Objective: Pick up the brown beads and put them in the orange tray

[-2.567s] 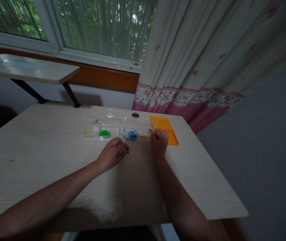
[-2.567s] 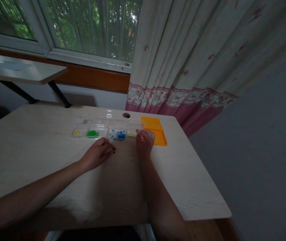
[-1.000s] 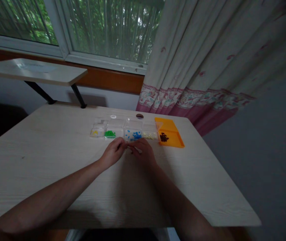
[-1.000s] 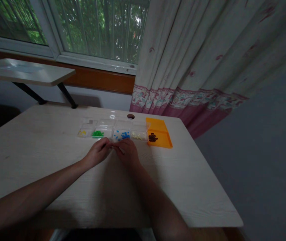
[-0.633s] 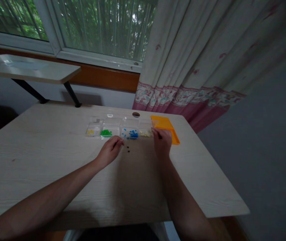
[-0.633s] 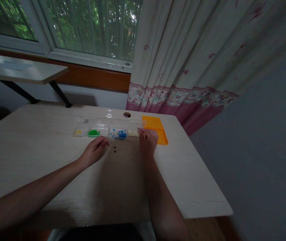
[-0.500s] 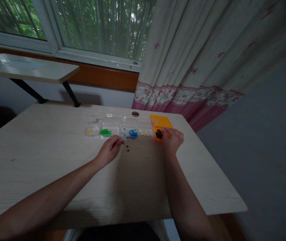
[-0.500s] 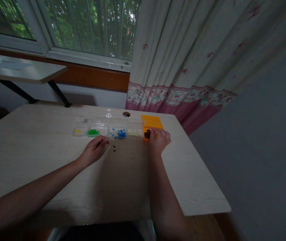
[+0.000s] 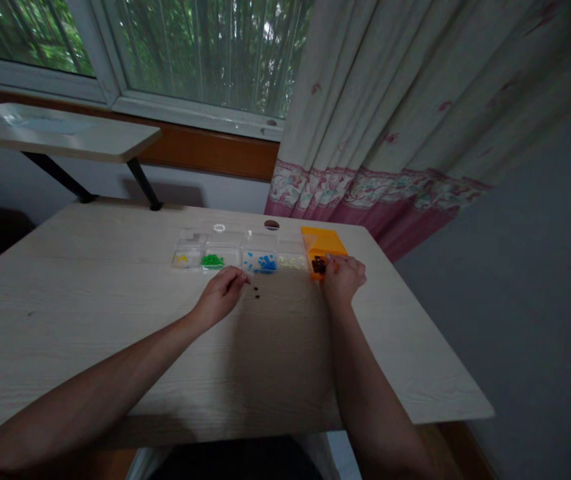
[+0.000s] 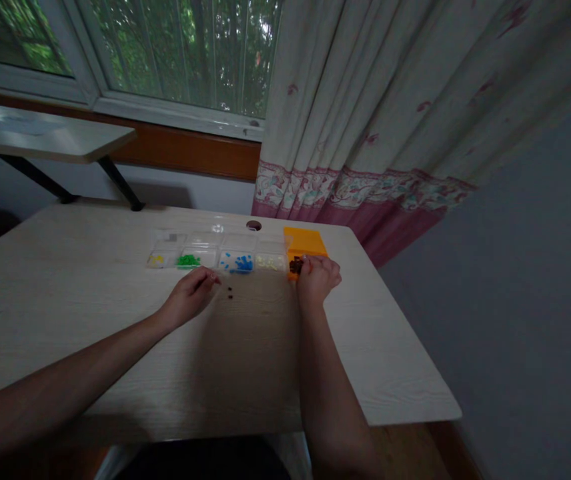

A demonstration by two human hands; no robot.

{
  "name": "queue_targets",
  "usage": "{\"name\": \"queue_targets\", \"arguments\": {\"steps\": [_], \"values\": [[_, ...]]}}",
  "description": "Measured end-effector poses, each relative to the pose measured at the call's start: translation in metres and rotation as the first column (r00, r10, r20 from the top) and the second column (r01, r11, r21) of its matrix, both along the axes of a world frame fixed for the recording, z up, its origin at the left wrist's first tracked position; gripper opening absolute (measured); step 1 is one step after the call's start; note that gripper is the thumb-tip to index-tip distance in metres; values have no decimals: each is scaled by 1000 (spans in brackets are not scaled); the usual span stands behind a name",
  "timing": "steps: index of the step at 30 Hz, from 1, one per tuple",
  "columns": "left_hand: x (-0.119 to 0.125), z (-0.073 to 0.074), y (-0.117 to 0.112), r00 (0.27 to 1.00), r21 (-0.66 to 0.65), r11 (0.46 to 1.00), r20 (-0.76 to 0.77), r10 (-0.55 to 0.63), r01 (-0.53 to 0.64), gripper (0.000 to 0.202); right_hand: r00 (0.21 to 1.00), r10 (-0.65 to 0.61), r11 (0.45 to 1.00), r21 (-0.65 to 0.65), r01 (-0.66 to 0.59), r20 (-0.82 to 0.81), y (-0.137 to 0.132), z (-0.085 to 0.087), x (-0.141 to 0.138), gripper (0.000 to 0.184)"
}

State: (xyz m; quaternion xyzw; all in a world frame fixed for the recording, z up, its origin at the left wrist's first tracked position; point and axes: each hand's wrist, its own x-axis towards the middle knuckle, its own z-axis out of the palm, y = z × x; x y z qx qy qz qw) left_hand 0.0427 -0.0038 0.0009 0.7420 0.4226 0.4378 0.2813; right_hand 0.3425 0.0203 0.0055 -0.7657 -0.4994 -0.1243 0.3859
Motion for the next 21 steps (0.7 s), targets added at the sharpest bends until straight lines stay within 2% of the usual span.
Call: {"name": "queue_targets", "arguments": {"steps": [5,9,12,16,21], "values": [[0,-1,0,998,49,999,-61,22,-19,23,999,39,995,96,-35,-37,1,0,1,35],[0,1,-3,984,84,996,-177,-15,30,21,987,159,974,167,-152,-29,5,-1,-5,35],[0,2,-5,954,79,994,-295,-46,73,26,954,297,941,156,-299,36,5,-1,-22,33],[2,4,-6,913,101,991,-406,-42,91,26,876,469,871,110,-479,110,0,0,-47,29],[6,5,-8,890,108,992,-456,-9,65,22,828,544,821,115,-559,133,-3,3,-57,27]]}}
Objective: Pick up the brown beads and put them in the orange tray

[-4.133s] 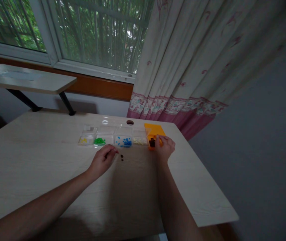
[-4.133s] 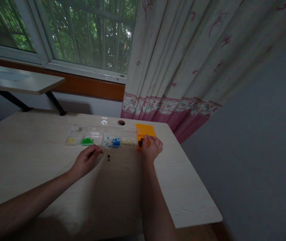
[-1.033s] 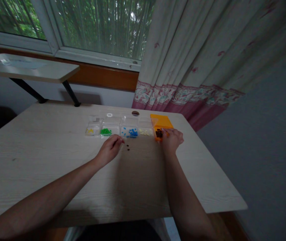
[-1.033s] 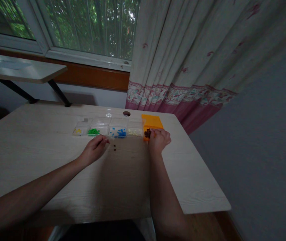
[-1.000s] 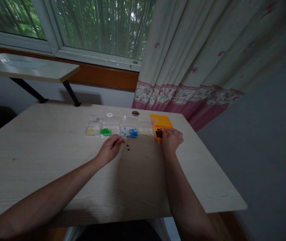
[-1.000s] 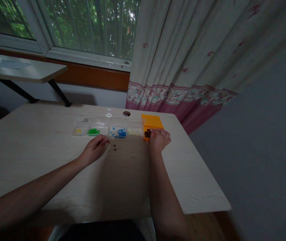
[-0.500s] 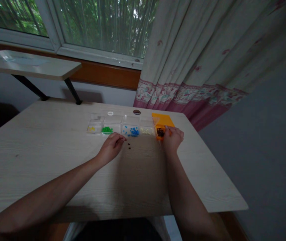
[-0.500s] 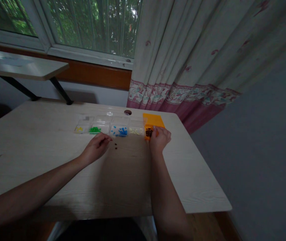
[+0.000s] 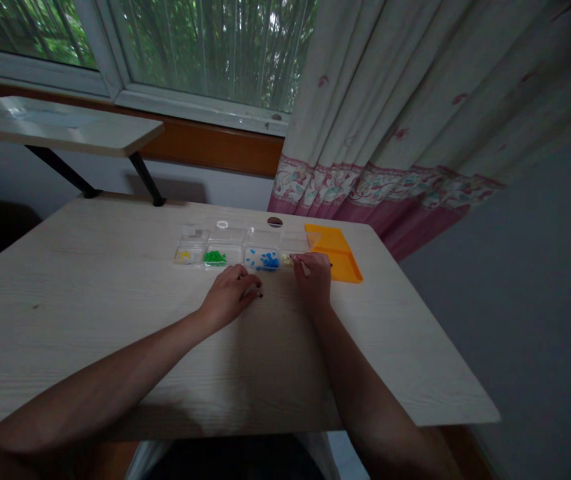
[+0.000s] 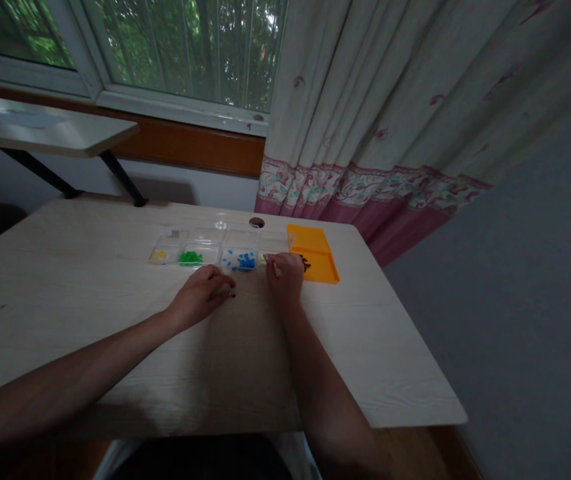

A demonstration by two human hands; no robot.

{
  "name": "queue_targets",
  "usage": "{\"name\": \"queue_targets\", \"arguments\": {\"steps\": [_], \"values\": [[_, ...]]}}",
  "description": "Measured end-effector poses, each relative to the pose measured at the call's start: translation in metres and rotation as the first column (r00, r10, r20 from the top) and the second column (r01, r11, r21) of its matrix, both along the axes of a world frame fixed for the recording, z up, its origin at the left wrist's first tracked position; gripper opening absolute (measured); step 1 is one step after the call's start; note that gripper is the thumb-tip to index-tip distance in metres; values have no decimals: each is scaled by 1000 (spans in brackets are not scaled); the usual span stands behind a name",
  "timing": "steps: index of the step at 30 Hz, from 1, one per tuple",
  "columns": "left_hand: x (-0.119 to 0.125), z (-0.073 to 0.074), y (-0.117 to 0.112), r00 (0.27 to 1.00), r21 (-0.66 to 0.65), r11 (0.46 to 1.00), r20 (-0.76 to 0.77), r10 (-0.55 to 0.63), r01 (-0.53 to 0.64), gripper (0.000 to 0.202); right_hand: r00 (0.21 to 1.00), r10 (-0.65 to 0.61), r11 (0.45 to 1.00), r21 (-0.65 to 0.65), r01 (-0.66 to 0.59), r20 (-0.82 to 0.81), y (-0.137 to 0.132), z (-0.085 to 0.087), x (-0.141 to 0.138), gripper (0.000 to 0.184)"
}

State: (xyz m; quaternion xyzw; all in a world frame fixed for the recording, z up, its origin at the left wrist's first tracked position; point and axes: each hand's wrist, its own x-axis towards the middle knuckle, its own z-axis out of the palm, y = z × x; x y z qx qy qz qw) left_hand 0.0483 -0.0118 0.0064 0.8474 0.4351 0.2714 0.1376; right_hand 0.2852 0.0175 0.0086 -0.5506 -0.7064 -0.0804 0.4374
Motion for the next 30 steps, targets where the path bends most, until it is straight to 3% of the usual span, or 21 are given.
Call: {"name": "queue_targets", "arguments": {"steps": [6,11,15,19,22,25,30], "values": [[4,1,0,998,-17,998,-27,52,-52,13,1000,10,1000,8,-10,-17,-3,6,-3,24],[4,-4,1,995,-26,995,-25,96,-97,16,995,89,995,51,-87,-37,-6,8,-13,21],[2,-7,8,985,-77,994,150,82,-72,20,975,218,973,82,-215,-33,-11,7,-26,16],[0,-6,19,861,-320,942,447,244,-101,31,929,371,928,34,-370,-10,-16,9,-38,14],[-1,-4,21,745,-475,879,576,337,-30,39,891,453,891,-1,-453,-7,-20,10,-45,14],[-1,-5,21,692,-489,872,635,345,14,42,884,468,883,-22,-468,-6,-22,11,-50,19],[1,-6,21,728,-426,904,612,310,-28,47,883,470,880,-77,-469,0,-24,9,-54,23]]}}
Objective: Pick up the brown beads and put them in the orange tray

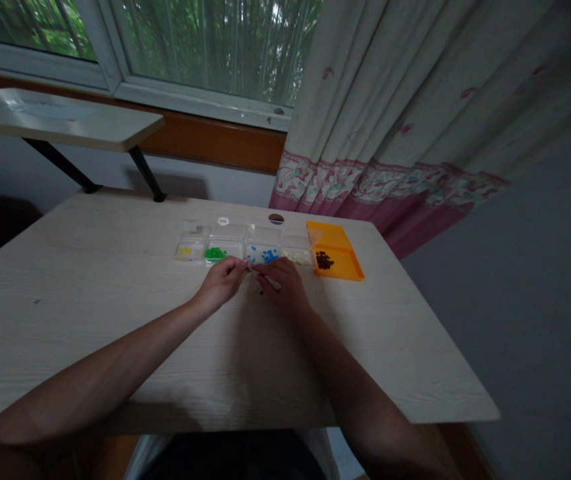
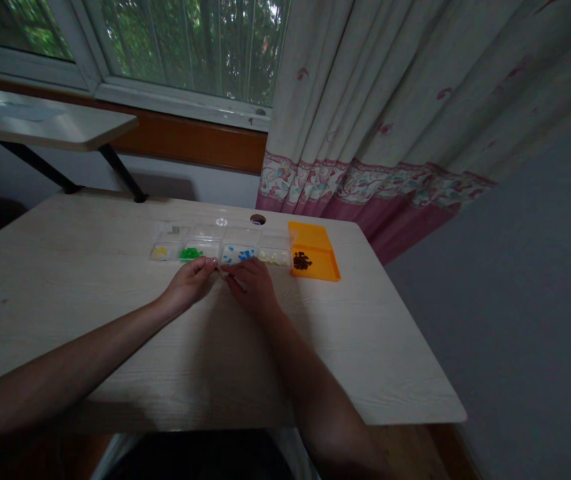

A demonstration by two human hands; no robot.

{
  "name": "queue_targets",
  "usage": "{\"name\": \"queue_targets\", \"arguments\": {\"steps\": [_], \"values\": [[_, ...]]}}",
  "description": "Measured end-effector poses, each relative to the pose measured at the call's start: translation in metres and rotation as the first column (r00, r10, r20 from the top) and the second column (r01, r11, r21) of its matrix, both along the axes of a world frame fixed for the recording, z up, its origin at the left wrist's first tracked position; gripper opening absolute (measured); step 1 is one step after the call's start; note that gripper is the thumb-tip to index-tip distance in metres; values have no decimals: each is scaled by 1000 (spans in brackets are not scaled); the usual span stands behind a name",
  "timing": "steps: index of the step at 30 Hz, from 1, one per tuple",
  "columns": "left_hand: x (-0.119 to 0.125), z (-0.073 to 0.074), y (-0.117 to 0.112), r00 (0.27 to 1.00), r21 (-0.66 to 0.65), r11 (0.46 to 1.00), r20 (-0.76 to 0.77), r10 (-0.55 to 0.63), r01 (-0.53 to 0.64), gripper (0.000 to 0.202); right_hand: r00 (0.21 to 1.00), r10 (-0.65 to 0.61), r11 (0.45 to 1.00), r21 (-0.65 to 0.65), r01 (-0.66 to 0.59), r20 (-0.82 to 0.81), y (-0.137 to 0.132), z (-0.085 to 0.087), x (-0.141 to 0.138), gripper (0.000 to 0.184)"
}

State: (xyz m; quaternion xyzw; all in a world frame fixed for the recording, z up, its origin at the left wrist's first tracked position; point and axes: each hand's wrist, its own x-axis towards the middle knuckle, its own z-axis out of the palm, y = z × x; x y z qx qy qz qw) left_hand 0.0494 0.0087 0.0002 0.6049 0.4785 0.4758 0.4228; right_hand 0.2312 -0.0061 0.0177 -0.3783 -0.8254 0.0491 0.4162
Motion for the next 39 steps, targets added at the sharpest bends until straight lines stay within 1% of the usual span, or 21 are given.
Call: {"name": "queue_targets", "arguments": {"steps": [4,10,16,22,25,27,28,30,32,33,36,39], "values": [[1,3,-1,998,48,999,-59,-3,6,47,1000,12,1000,-20,-12,19,0,-3,-2,23],[2,8,-4,992,71,997,-123,-31,40,46,999,4,1000,-19,-4,41,0,-5,-3,21],[2,5,-4,989,86,995,-142,-40,52,46,1000,-3,1000,-6,3,22,0,-5,-3,20],[2,2,-4,986,97,993,-160,-51,67,47,1000,3,1000,0,-3,11,-3,-1,-5,20],[1,0,-4,990,90,995,-139,-33,46,47,998,-58,998,23,58,-17,-1,3,1,20],[0,-3,-3,994,80,996,-109,-24,33,46,987,-157,986,52,159,-42,5,4,13,20],[-1,-5,-3,995,74,997,-95,-25,32,46,973,-223,972,58,226,-52,8,4,22,20],[-2,-8,-3,995,63,997,-88,-36,41,46,926,-371,926,36,375,-72,17,2,43,23],[-4,-11,-3,994,67,996,-98,-44,51,46,848,-521,852,0,524,-102,24,-1,67,28],[-4,-13,-2,994,75,996,-103,-45,53,47,796,-594,802,-17,597,-117,28,-4,78,31],[-6,-14,-2,992,94,994,-112,-50,60,47,682,-721,690,-40,722,-122,33,-10,102,34],[-7,-10,-3,991,75,995,-115,-64,73,45,603,-787,611,-34,791,-128,32,-14,110,34]]}}
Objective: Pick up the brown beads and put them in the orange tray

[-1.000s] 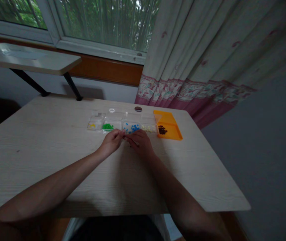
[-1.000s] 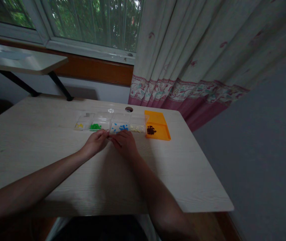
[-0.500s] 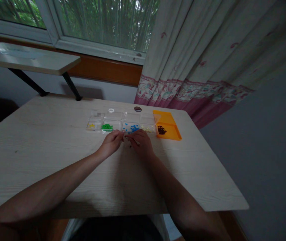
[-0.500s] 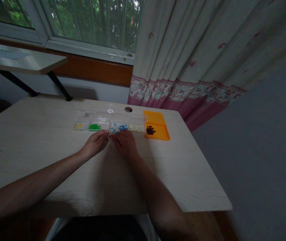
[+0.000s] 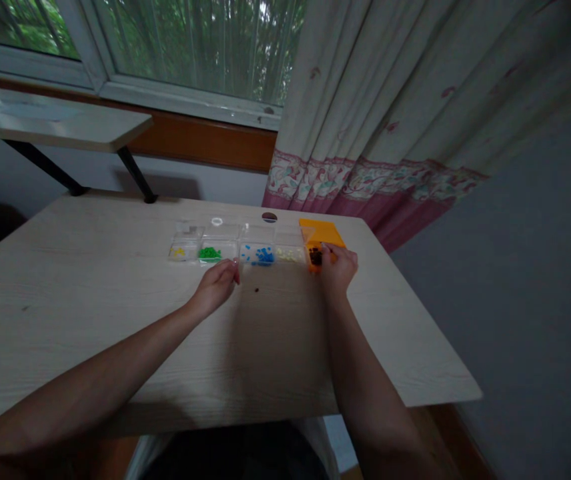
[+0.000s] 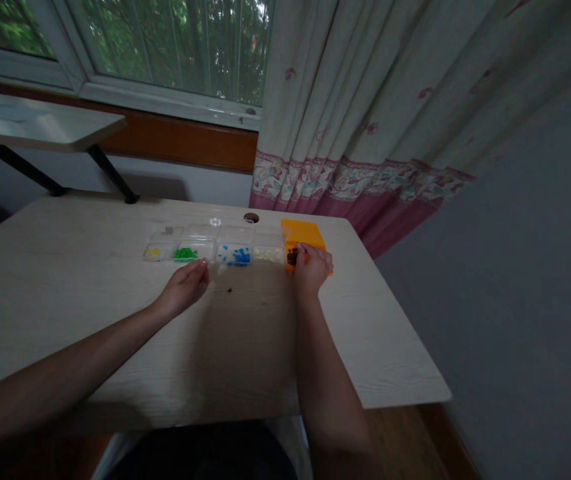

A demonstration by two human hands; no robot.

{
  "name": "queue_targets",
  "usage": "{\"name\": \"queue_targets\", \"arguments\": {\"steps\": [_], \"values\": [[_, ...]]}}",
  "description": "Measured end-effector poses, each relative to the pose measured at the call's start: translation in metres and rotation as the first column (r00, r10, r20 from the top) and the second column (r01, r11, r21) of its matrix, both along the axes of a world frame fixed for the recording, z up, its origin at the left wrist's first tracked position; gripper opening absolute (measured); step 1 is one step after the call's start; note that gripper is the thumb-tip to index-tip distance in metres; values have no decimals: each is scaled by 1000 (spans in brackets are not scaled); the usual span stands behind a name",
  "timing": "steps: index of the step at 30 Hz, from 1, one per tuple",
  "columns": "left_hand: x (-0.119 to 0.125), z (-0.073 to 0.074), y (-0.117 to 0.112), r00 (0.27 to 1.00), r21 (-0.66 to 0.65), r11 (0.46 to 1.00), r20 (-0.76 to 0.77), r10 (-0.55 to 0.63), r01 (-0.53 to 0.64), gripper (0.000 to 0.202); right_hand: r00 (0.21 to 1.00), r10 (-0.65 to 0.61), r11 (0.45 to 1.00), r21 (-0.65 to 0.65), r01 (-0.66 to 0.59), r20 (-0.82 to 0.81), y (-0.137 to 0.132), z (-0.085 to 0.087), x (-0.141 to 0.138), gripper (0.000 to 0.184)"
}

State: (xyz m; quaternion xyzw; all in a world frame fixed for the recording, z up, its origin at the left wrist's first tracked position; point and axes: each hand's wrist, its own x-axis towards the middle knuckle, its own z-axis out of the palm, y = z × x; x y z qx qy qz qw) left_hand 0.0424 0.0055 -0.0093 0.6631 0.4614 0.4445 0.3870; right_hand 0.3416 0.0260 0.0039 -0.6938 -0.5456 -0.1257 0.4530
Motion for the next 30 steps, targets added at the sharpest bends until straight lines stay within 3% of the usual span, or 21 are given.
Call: {"name": "queue_targets", "arguments": {"steps": [7,13,17,22,27,30], "values": [[1,14,-7,999,3,1000,-30,-12,12,46,997,-73,997,-20,74,22,-1,-1,-4,36],[0,13,-6,992,106,993,-121,-40,53,44,998,-66,998,-4,66,4,1,-2,-2,36],[1,11,-8,975,195,974,-210,-73,115,27,999,-38,999,5,38,4,3,-4,-4,36],[1,10,-12,923,199,953,-357,-145,227,22,1000,7,1000,6,-7,16,6,-5,-8,33],[4,14,-16,824,239,929,-556,-108,283,19,998,48,998,-52,-46,41,5,-5,-17,33],[7,15,-19,799,237,932,-595,-85,275,13,990,113,993,-54,-109,83,1,-1,-30,32]]}}
